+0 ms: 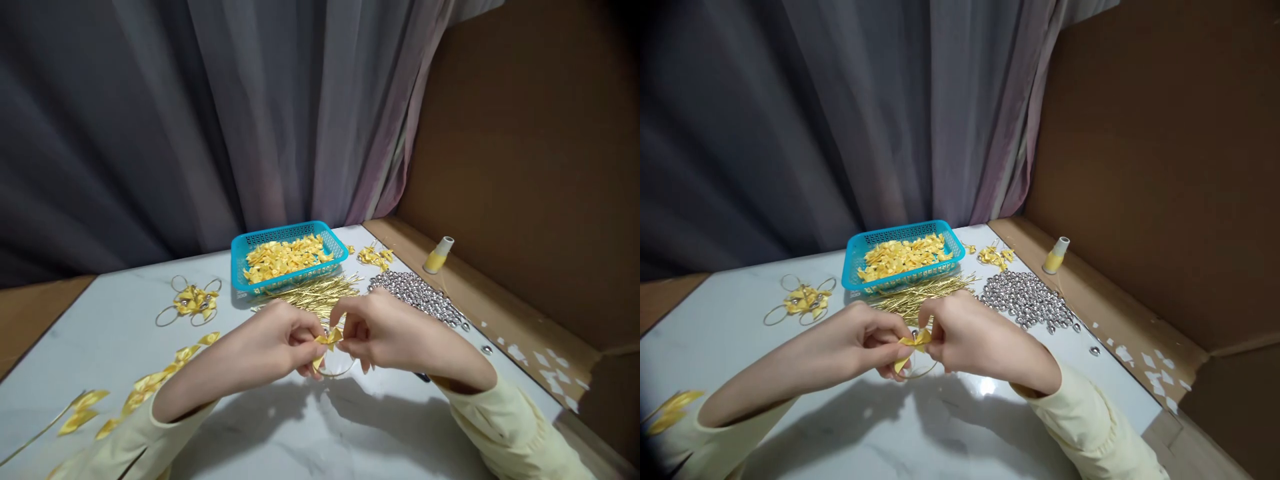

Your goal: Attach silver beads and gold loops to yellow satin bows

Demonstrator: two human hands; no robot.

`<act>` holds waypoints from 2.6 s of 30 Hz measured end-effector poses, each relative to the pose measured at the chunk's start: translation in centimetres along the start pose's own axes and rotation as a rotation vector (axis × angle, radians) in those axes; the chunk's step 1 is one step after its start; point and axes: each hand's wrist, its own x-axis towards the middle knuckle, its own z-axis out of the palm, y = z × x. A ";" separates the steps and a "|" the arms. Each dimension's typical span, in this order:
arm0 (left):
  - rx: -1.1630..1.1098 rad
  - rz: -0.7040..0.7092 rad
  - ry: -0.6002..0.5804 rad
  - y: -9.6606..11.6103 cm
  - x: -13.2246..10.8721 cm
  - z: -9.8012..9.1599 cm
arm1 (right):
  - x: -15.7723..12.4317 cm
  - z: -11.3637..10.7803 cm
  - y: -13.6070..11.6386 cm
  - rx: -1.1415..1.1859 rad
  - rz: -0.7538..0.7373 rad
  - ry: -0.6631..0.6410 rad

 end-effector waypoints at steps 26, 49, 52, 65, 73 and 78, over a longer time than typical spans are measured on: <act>0.072 0.001 -0.054 -0.5 -0.1 -0.4 | 1.9 -0.4 2.1 0.304 0.017 -0.406; -0.252 -0.090 -0.055 -0.5 -0.1 -1.0 | 0.4 1.7 -0.6 -0.088 -0.187 0.222; -0.248 -0.080 -0.067 -0.6 -0.1 -0.9 | 0.4 1.6 -0.7 -0.096 -0.186 0.220; -0.186 -0.076 -0.060 -0.5 -0.1 -1.1 | 0.8 1.5 -0.2 -0.043 -0.131 0.234; -0.128 -0.052 -0.064 0.1 -0.7 -1.2 | 2.6 0.9 1.9 0.665 0.199 -0.164; -0.061 -0.034 -0.090 0.0 -0.8 -1.0 | 3.3 0.7 2.6 0.778 0.211 -0.266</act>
